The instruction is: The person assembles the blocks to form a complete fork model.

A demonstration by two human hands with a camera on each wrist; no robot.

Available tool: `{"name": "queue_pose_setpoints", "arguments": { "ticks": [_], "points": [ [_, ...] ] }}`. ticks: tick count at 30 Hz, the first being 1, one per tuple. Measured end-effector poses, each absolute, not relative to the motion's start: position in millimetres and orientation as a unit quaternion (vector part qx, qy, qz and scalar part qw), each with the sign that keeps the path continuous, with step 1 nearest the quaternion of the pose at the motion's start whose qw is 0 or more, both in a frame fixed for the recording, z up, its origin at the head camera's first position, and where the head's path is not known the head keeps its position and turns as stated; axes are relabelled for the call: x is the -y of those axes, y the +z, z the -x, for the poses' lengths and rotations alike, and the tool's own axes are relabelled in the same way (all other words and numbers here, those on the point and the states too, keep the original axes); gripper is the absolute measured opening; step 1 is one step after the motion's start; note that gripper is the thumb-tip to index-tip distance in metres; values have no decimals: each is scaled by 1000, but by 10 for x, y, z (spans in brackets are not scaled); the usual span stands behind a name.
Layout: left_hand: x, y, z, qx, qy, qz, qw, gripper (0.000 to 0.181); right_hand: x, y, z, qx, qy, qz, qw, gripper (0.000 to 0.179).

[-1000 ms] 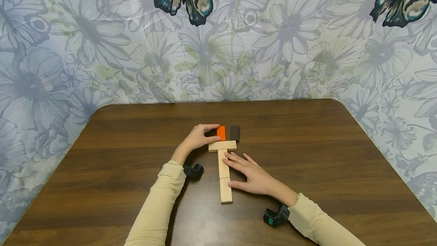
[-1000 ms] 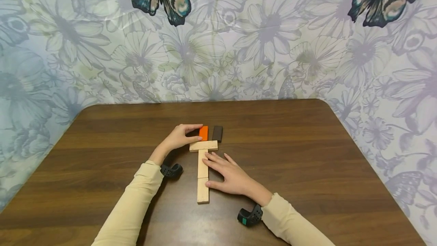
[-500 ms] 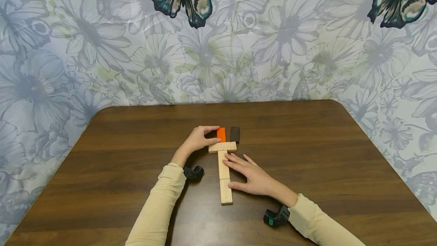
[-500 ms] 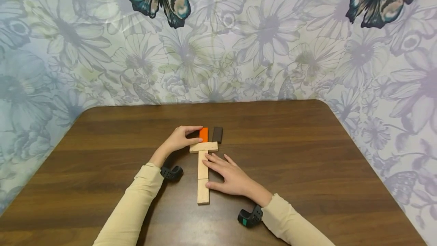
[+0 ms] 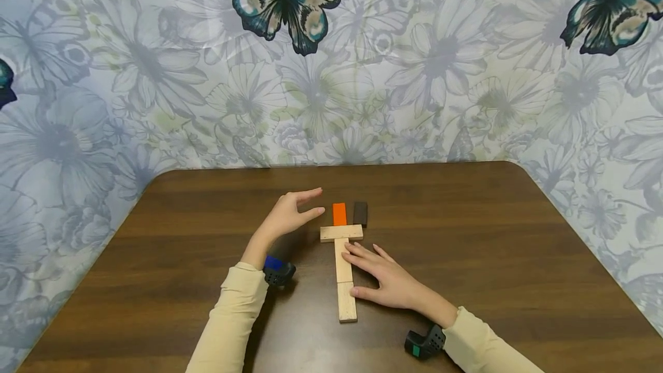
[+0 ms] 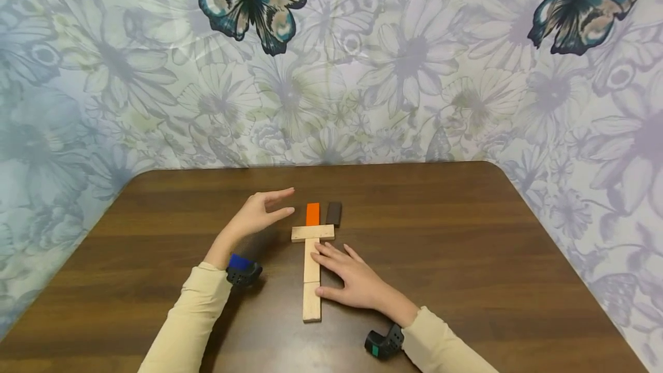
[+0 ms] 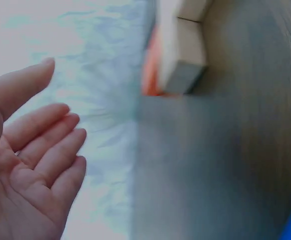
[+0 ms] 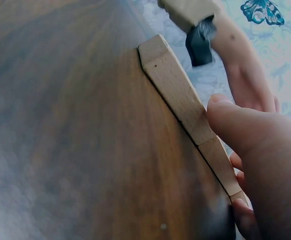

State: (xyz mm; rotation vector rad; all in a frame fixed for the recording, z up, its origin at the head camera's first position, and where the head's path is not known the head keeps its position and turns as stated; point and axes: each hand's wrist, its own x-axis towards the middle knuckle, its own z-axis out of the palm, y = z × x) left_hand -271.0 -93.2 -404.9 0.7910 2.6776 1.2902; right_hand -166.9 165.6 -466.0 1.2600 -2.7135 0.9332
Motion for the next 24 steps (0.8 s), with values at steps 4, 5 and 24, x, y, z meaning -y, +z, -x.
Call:
{"name": "queue_pose_setpoints", "arguments": {
  "ticks": [4,5,24],
  "points": [
    [1225,-3948,2459,-879,409,-247,11,53,-1640,-4689,1668,864,298,-405,4,68],
    [1310,-3941,2394,-882,405,-241,9,54,-1640,-4694,1671,865,296,-406,4,67],
    [2038,-4468,1807,-879,401,-244,81,81,-1645,-4682,1665,867,295,-401,5,66]
  ]
}}
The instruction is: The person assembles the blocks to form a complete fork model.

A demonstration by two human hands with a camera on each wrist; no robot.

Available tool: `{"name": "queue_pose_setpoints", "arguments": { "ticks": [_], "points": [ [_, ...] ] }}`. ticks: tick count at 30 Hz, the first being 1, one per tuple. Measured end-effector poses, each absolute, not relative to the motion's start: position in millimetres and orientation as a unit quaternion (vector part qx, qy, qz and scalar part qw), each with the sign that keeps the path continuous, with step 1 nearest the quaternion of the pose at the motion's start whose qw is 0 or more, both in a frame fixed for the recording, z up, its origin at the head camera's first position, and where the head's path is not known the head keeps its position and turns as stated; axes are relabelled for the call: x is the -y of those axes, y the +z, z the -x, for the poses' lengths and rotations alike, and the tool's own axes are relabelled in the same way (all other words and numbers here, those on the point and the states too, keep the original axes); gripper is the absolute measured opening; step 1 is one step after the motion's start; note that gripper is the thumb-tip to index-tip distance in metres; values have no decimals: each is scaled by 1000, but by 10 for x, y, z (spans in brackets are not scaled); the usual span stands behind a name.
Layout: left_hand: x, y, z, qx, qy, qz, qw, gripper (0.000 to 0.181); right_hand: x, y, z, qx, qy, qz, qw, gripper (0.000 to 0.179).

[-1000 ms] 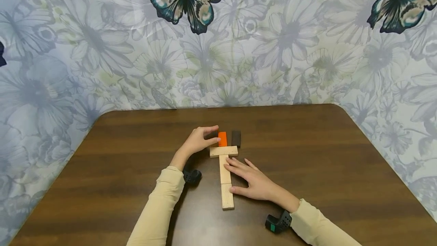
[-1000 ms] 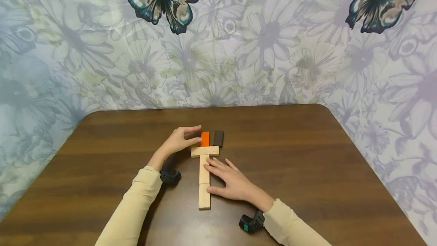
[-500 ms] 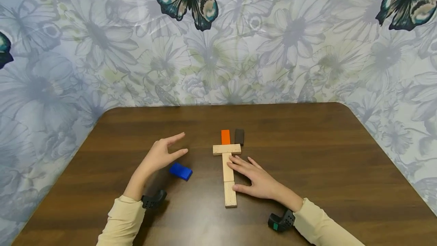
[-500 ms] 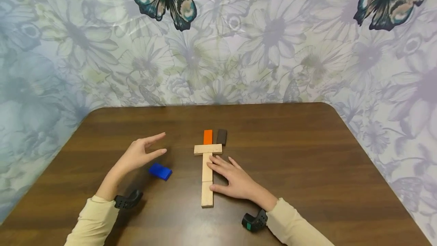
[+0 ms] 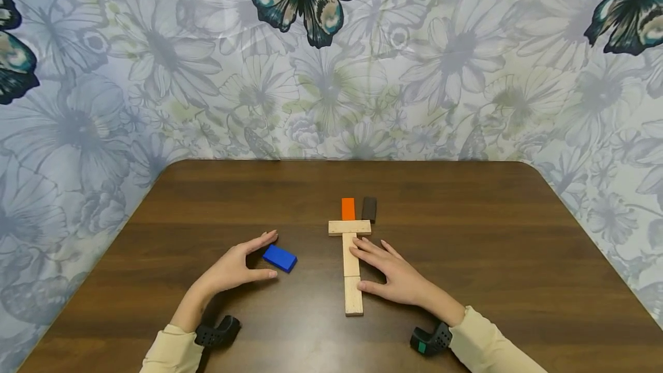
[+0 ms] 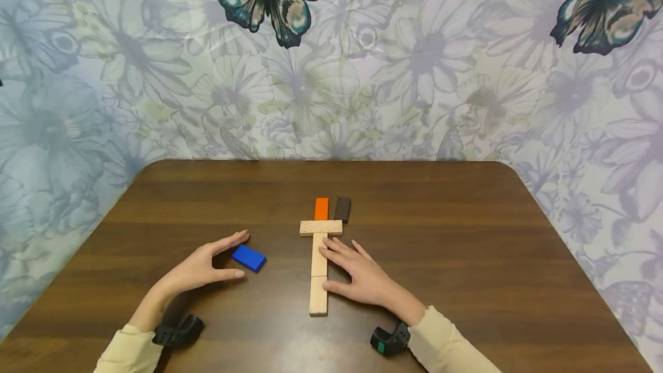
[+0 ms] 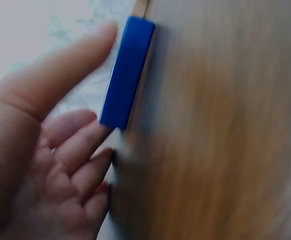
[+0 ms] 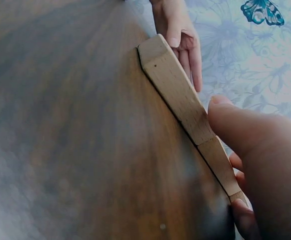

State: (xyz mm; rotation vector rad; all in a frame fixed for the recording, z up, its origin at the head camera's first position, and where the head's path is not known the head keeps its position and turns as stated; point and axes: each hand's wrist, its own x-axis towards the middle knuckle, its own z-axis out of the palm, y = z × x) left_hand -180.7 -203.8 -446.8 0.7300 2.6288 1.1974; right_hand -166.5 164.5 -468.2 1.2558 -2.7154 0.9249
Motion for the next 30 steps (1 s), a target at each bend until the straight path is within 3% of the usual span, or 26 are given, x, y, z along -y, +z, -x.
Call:
{"name": "queue_pose_setpoints", "arguments": {
  "ticks": [7,13,20,30],
  "points": [
    [1861,-4555,1715,-922,348,-171,2,91,-1613,-4694,1710,868,294,-401,7,65],
    [1718,-4625,1666,-933,322,-154,-54,80,-1630,-4688,1682,870,294,-396,0,65],
    [1600,-4644,1611,-944,300,-130,-46,101,-1634,-4698,1654,869,294,-399,4,65],
    [1501,-4646,1618,-942,303,-121,-75,97,-1639,-4689,1647,868,300,-396,8,64]
  ]
}}
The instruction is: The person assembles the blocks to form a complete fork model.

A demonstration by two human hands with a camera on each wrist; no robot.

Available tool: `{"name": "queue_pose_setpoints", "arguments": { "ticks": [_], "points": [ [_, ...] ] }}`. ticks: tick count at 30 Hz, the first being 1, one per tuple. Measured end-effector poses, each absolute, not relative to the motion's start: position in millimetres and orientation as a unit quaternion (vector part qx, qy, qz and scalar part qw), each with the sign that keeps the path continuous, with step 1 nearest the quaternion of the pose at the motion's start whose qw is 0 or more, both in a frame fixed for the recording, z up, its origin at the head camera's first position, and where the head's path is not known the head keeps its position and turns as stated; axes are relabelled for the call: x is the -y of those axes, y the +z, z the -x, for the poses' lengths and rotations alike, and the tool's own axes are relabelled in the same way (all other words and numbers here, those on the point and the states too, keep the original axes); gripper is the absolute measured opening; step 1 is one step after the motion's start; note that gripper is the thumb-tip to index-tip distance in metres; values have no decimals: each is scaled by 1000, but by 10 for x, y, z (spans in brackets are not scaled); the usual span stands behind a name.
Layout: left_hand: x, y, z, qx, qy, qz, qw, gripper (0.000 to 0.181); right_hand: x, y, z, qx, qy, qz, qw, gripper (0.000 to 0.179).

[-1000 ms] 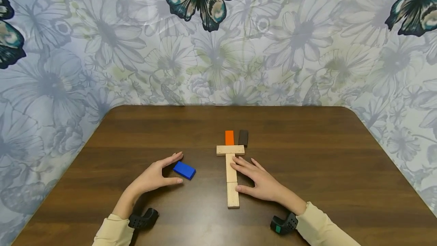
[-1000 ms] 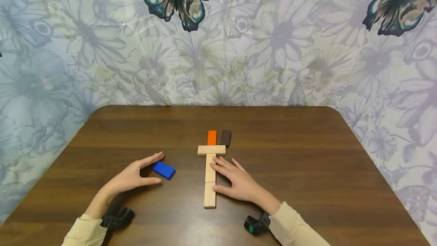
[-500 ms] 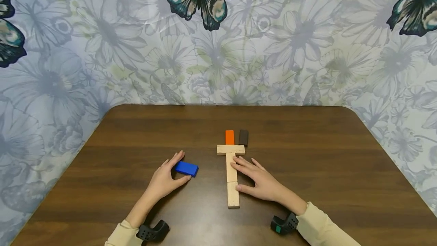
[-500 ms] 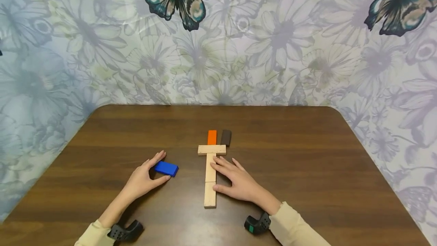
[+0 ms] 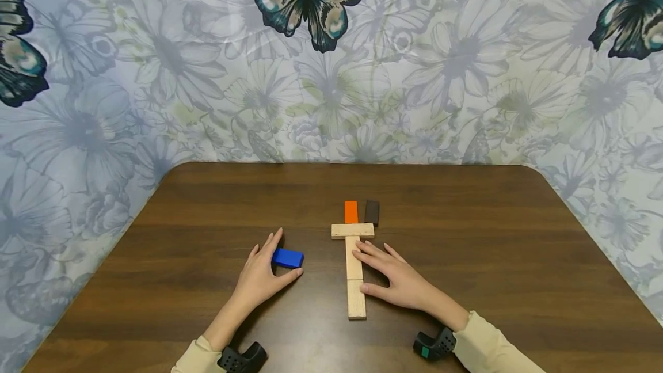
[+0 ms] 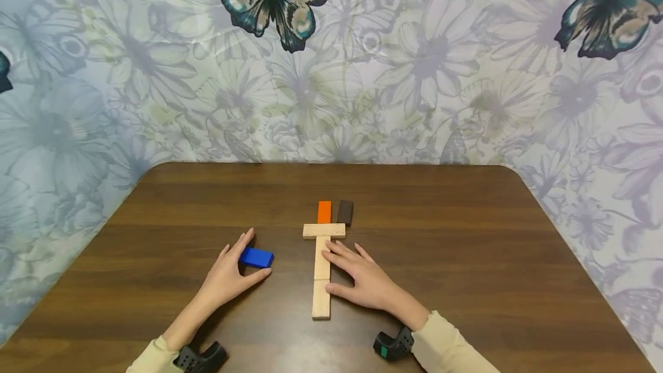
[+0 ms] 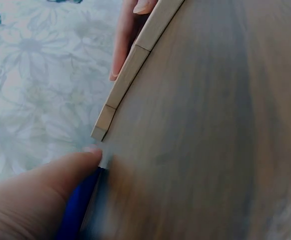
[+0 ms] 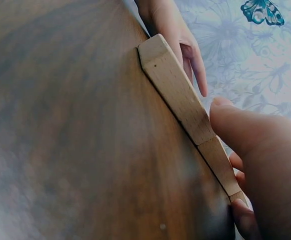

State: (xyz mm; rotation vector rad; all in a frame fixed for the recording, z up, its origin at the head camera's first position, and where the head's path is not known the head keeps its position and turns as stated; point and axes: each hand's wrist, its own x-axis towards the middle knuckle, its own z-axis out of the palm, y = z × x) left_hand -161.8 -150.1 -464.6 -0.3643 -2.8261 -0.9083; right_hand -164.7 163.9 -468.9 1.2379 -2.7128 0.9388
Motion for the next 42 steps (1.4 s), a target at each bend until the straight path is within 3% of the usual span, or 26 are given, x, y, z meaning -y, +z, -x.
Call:
{"name": "queue_pose_setpoints", "arguments": {
  "ticks": [9,16,29,42],
  "points": [
    [1458,-4646,1618,943,-297,122,90,93,-1643,-4688,1637,867,302,-396,13,64],
    [1521,-4581,1646,938,-319,117,73,91,-1629,-4657,1665,867,304,-395,17,63],
    [1586,-4619,1615,920,-352,106,133,81,-1633,-4687,1625,867,306,-393,6,64],
    [1605,-4639,1642,907,-376,117,150,78,-1634,-4699,1636,864,308,-398,15,64]
  ]
}}
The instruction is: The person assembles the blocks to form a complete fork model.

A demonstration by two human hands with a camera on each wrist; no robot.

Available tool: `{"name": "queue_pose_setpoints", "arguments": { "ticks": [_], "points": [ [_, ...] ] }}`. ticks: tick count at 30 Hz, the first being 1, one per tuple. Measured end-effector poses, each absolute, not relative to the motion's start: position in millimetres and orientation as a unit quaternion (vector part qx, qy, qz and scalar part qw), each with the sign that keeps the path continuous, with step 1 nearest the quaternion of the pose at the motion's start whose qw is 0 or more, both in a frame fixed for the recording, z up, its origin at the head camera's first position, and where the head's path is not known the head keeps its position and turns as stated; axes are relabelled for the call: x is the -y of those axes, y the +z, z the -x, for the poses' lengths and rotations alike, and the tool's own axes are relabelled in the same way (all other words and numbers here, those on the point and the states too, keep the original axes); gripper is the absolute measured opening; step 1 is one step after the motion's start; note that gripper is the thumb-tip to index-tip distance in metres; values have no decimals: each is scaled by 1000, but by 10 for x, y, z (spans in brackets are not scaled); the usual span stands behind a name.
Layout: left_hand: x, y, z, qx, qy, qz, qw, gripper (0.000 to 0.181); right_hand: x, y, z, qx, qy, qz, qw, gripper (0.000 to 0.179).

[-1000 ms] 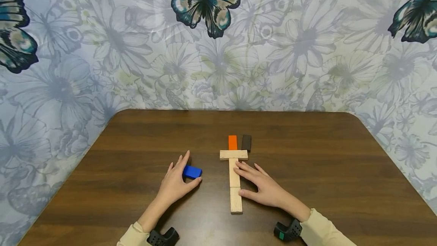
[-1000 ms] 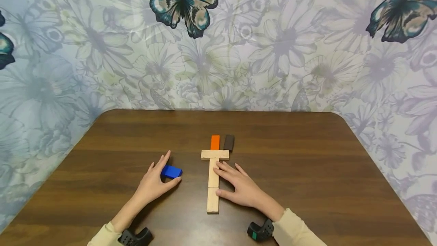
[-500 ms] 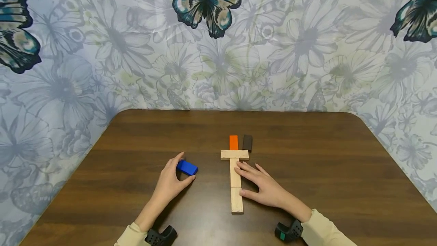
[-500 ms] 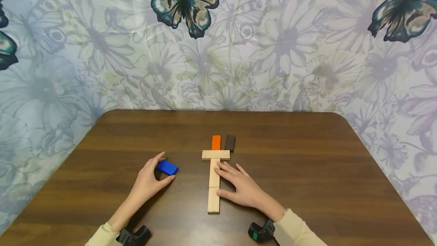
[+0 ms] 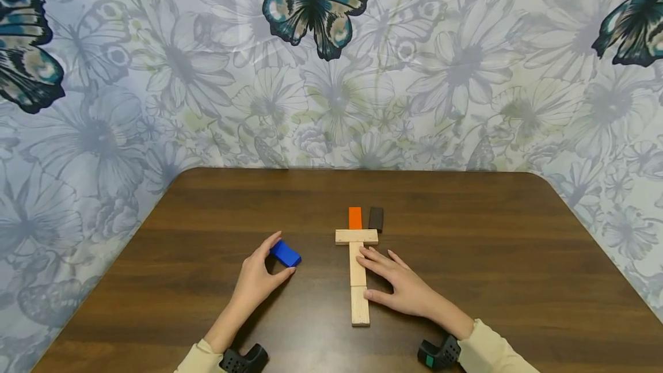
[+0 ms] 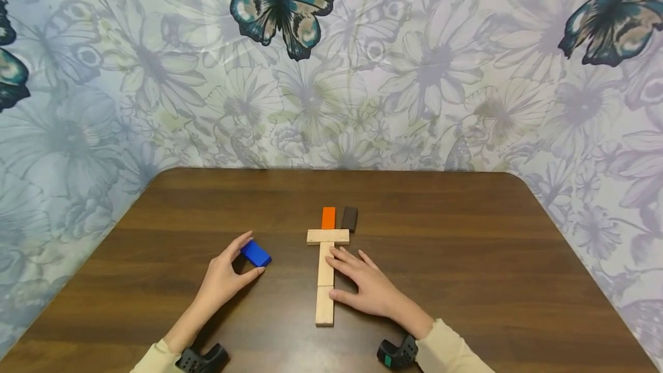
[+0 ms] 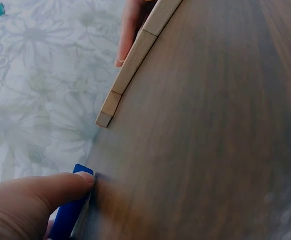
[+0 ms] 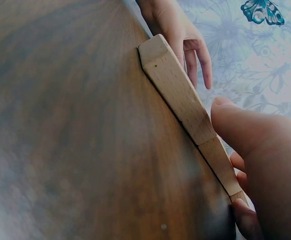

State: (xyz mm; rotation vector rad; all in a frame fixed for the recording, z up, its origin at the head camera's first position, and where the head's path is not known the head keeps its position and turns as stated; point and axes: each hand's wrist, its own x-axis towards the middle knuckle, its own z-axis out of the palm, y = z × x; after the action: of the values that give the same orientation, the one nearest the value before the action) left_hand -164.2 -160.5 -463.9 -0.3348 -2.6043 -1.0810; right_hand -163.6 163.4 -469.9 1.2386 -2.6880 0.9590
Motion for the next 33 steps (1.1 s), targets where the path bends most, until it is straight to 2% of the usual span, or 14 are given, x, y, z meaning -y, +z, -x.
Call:
{"name": "queue_pose_setpoints", "arguments": {
  "ticks": [8,19,25,33],
  "points": [
    [1582,-4583,1700,899,-394,105,161,75,-1637,-4661,1634,865,308,-397,11,64],
    [1391,-4475,1896,868,-452,131,157,75,-1636,-4676,1626,864,307,-399,12,63],
    [1287,-4461,2026,863,-459,129,170,77,-1659,-4661,1645,867,298,-399,10,64],
    [1136,-4454,2293,865,-449,118,190,70,-1648,-4674,1629,866,303,-397,3,64]
  ]
}}
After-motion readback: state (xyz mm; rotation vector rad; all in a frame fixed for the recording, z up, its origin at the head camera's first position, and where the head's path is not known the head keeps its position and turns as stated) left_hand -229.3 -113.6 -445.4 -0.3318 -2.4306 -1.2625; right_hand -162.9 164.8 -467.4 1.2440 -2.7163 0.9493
